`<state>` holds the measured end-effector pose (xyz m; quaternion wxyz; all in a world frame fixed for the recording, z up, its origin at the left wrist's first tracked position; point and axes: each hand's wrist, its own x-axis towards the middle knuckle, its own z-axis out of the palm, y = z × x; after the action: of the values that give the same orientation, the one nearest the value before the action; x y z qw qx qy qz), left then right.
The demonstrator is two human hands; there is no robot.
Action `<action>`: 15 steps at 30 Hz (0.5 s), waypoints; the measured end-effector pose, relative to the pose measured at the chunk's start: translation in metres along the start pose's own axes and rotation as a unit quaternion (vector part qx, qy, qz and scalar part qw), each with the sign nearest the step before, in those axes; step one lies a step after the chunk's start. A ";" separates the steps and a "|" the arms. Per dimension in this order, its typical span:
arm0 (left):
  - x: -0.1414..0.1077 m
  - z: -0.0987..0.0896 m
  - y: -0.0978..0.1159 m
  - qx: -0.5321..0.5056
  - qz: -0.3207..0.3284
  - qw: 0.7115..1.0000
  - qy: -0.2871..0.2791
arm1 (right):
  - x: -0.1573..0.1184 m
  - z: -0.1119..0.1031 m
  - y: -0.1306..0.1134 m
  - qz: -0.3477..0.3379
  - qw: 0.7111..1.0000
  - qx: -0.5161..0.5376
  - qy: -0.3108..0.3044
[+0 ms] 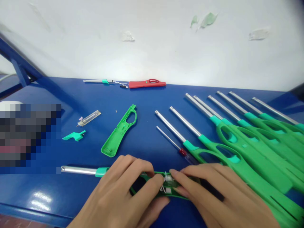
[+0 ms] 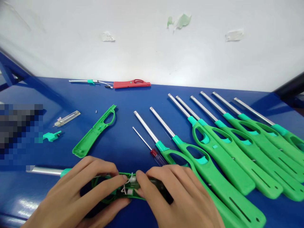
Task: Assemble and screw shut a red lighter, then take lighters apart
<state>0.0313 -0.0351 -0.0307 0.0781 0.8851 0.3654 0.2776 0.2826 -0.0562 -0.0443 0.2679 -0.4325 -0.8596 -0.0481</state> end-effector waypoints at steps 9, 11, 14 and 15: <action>0.001 0.001 0.001 0.000 0.001 1.000 0.009 | 0.003 0.000 -0.001 0.002 1.000 -0.009 0.008; 0.000 0.002 0.000 0.003 0.004 1.000 0.011 | 0.004 0.001 -0.003 0.003 1.000 -0.003 0.009; -0.001 0.002 0.000 0.009 0.009 1.000 0.016 | 0.005 0.003 -0.006 0.015 1.000 0.006 0.023; -0.001 0.002 0.000 0.008 0.008 1.000 0.016 | 0.005 0.003 -0.007 0.023 0.999 0.010 0.029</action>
<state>0.0311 -0.0357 -0.0330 0.0624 0.8842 0.3615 0.2892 0.2733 -0.0564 -0.0435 0.2984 -0.4479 -0.8416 -0.0461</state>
